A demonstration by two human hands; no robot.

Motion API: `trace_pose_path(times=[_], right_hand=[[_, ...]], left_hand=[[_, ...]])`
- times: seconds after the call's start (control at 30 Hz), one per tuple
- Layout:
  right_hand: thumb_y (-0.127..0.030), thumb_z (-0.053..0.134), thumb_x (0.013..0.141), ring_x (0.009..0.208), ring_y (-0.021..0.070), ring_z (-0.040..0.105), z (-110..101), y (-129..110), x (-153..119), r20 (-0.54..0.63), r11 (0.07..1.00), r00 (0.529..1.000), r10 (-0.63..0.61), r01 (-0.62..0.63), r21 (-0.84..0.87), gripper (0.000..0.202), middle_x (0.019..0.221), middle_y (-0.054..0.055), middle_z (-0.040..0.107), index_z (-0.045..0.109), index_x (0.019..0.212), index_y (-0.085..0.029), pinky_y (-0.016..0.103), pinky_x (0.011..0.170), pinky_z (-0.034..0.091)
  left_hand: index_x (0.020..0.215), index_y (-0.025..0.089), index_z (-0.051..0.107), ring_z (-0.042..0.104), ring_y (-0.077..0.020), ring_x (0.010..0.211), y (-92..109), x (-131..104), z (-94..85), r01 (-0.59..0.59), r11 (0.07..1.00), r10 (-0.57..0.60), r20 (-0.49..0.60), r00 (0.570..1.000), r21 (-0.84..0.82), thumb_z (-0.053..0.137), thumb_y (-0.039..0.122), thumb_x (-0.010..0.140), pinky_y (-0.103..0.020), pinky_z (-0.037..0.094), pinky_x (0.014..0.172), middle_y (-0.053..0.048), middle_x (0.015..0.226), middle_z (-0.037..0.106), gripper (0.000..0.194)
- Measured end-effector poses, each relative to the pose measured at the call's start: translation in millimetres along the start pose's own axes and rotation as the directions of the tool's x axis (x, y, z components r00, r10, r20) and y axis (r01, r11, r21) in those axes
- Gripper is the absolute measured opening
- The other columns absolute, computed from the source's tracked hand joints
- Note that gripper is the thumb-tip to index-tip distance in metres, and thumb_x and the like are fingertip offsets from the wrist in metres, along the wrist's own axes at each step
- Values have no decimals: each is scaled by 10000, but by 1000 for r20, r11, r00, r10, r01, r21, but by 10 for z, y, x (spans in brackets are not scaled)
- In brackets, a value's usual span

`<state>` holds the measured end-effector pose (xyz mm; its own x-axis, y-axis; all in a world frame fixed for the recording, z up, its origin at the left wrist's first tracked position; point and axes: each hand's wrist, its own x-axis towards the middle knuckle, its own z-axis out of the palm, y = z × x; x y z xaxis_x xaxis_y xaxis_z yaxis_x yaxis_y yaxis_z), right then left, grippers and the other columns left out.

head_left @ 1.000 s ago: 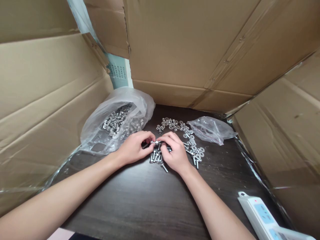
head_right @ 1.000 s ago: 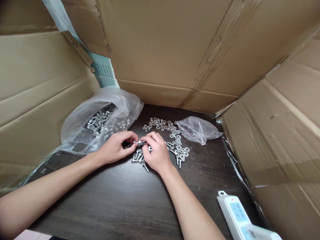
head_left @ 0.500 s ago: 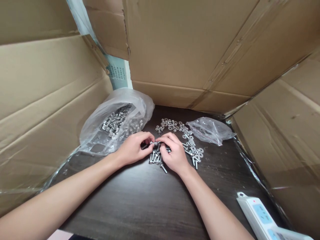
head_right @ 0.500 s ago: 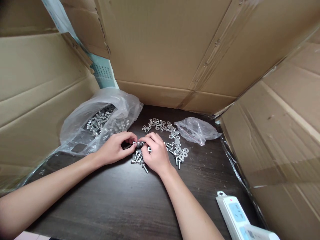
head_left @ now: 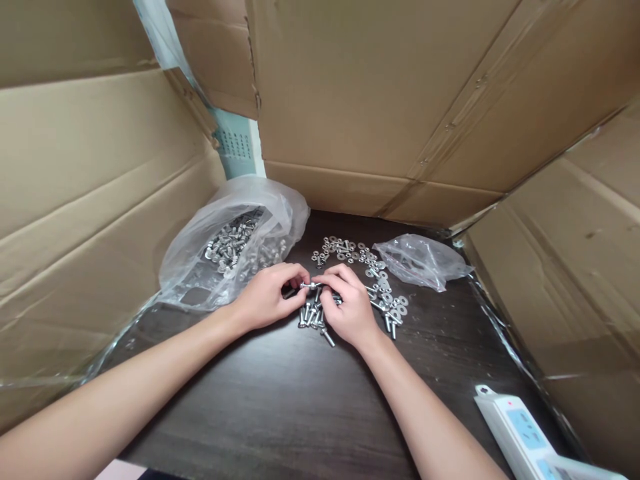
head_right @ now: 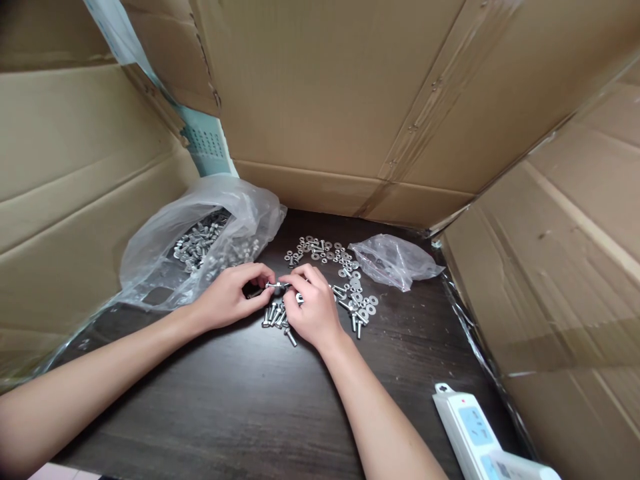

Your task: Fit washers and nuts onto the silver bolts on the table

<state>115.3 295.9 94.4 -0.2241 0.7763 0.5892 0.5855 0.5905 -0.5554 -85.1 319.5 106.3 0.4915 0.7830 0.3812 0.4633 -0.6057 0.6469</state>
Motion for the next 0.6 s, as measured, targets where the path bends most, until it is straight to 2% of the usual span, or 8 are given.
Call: trace_pose_path(times=[0.6], right_hand=[[-72,510,867,868,211,622,-6,-4,-2,-11,999,1000,-11,11,40,277,896,60,630,745,948,-194,368,785,538]], left_hand=[[945,196,644,627,-168,780,0,-11,-3,4,1000,-4,10,1000,8,609,208,881,-299,497,742,-12,846,681,74]])
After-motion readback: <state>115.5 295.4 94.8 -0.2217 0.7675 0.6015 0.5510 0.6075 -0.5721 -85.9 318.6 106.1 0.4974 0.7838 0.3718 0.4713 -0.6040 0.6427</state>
